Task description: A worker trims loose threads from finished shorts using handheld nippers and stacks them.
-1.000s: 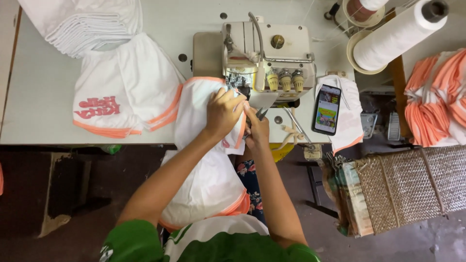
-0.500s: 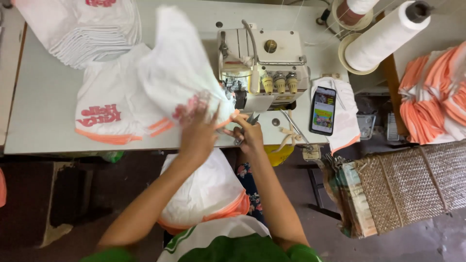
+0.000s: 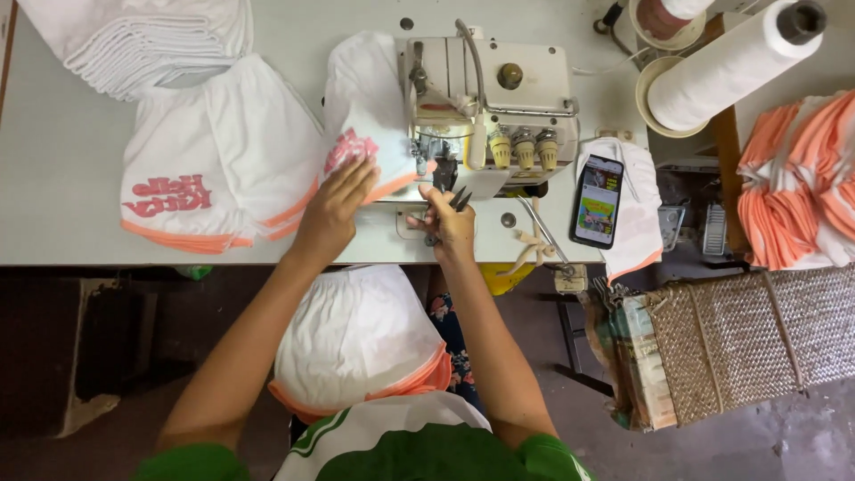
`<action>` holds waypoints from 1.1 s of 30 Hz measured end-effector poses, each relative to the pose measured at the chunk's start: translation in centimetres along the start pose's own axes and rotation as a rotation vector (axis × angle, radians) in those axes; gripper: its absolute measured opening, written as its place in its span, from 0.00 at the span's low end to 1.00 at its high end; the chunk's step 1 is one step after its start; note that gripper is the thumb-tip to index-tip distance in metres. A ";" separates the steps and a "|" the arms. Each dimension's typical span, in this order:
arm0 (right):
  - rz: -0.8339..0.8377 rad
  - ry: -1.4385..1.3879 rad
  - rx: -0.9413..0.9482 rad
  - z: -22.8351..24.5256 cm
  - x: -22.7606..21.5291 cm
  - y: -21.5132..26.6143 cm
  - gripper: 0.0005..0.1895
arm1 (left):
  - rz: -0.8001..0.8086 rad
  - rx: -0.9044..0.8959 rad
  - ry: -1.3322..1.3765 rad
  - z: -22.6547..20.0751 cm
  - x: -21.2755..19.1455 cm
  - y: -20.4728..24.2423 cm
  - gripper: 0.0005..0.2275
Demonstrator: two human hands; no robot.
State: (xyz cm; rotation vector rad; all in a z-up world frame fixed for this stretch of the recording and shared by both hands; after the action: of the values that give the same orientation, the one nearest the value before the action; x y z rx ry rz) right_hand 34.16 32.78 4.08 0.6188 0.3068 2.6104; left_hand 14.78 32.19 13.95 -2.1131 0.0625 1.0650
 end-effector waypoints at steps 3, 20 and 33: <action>-0.067 0.011 0.055 0.3 -0.4 1.5 0.19 | 0.059 -0.021 0.058 0.8 -0.2 -0.7 0.25; 0.299 0.082 0.099 3.9 2.0 6.1 0.28 | 0.174 -0.096 0.311 3.8 -3.6 -5.0 0.06; 0.107 0.308 -0.175 -1.3 -2.1 1.7 0.12 | 0.050 -0.070 -0.212 -1.5 4.4 -3.7 0.18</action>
State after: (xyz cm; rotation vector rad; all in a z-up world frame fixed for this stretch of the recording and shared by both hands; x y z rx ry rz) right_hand 34.66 30.18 2.65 0.1775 0.1373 2.7964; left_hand 19.91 35.05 13.61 -2.0568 -0.0249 1.3333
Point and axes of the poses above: each hand's wrist, its own y-axis away from the middle knuckle, its own x-axis out of the palm, z = x × y, the point moved 9 cm from there along -y, towards the middle knuckle, and after that the axes turned 7 degrees about -x, right-handed, at the moved point
